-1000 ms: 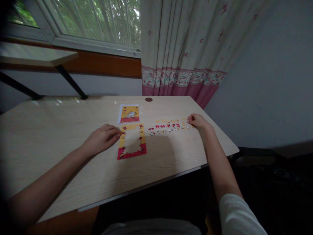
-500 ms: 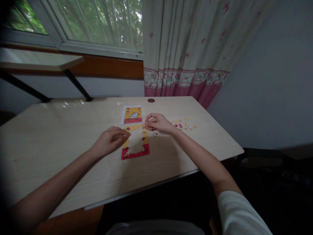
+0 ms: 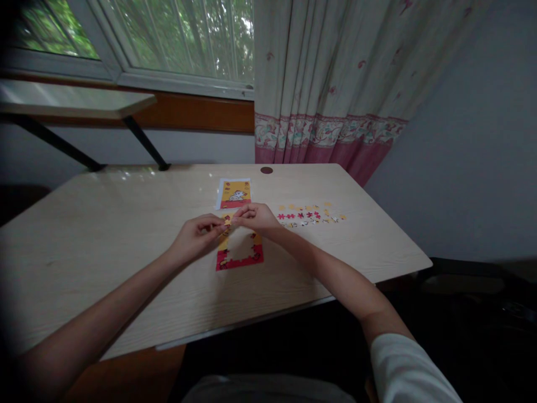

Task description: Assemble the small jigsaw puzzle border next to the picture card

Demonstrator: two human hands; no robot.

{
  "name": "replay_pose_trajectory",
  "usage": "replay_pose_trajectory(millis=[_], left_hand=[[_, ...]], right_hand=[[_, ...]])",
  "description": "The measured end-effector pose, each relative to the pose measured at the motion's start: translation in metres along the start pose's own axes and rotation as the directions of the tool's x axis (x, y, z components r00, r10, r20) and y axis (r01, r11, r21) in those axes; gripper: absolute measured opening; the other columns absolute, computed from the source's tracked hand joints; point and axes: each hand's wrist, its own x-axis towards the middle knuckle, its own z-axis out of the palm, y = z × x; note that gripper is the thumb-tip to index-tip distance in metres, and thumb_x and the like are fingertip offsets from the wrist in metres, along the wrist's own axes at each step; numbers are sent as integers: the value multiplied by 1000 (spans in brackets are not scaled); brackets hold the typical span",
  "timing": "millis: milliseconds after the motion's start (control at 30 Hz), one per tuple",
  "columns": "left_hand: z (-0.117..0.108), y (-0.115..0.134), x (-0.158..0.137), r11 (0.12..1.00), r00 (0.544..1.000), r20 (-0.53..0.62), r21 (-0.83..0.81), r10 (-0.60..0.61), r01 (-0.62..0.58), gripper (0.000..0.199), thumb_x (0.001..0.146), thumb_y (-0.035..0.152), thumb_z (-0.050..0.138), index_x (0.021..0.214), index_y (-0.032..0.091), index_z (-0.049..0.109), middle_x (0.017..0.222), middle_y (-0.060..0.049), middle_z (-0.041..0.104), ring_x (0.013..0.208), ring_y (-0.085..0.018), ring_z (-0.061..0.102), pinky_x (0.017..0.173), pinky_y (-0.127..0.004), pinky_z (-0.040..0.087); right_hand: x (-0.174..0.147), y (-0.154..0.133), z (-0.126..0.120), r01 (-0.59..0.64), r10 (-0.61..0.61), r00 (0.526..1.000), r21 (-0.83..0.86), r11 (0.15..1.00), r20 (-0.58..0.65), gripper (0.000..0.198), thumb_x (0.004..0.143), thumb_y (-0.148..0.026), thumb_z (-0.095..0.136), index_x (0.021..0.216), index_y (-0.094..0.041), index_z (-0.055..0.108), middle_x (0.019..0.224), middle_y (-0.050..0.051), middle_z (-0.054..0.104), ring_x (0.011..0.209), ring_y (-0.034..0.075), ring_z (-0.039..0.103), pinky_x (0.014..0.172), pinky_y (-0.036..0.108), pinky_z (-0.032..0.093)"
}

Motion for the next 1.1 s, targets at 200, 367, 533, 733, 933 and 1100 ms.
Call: replay_pose_trajectory(millis=[200, 367, 533, 733, 933, 1100], left_hand=[[0, 5, 1, 995, 996, 0, -52, -89, 89, 23, 75, 39, 63, 77, 17, 72, 79, -5, 71, 62, -13, 55, 57, -27, 43], [0, 3, 2, 987, 993, -3, -107, -117, 116, 22, 74, 38, 63, 71, 18, 70, 77, -5, 72, 65, -15, 59, 61, -28, 47], [1, -5, 5, 969, 989, -8, -205, -145, 140, 17, 72, 34, 62, 68, 19, 69, 76, -4, 73, 68, -16, 64, 66, -29, 51], [2, -12, 7, 967, 984, -7, -182, -180, 175, 17, 72, 29, 58, 68, 17, 69, 74, -6, 73, 67, -17, 64, 67, -30, 51], [-12, -15, 7, 970, 1000, -10, 244, 5, -3, 20, 77, 24, 54, 82, 18, 73, 84, -6, 72, 80, -21, 62, 80, -37, 49], [-20, -23, 7, 889, 991, 85, 438, 107, -134, 31, 79, 16, 47, 93, 19, 74, 89, -8, 67, 87, -23, 58, 84, -41, 48]], right_hand=[[2, 11, 1, -3, 3, 1000, 15, 1000, -24, 38, 56, -44, 84, 69, -17, 60, 60, -2, 63, 55, 8, 55, 54, 21, 44], [4, 15, 1, -4, 4, 1000, -25, 1000, -25, 33, 60, -41, 81, 75, -17, 63, 63, -1, 64, 58, 10, 57, 55, 23, 45], [2, 10, 0, 111, -103, 993, -173, 979, 57, 32, 69, -36, 74, 96, -18, 69, 76, 2, 68, 68, 12, 60, 63, 25, 48], [4, 7, -4, 310, -291, 947, -623, 718, 136, 22, 80, -31, 69, 100, -22, 72, 91, 4, 72, 82, 15, 63, 80, 29, 47], [13, 13, -7, 305, -238, 948, -814, 494, 211, 20, 86, -27, 66, 103, -17, 71, 95, 7, 72, 91, 18, 62, 85, 31, 43], [15, 16, -4, 258, -165, 964, -874, 413, 206, 22, 86, -30, 65, 102, -16, 72, 99, 9, 72, 94, 20, 61, 88, 34, 40]])
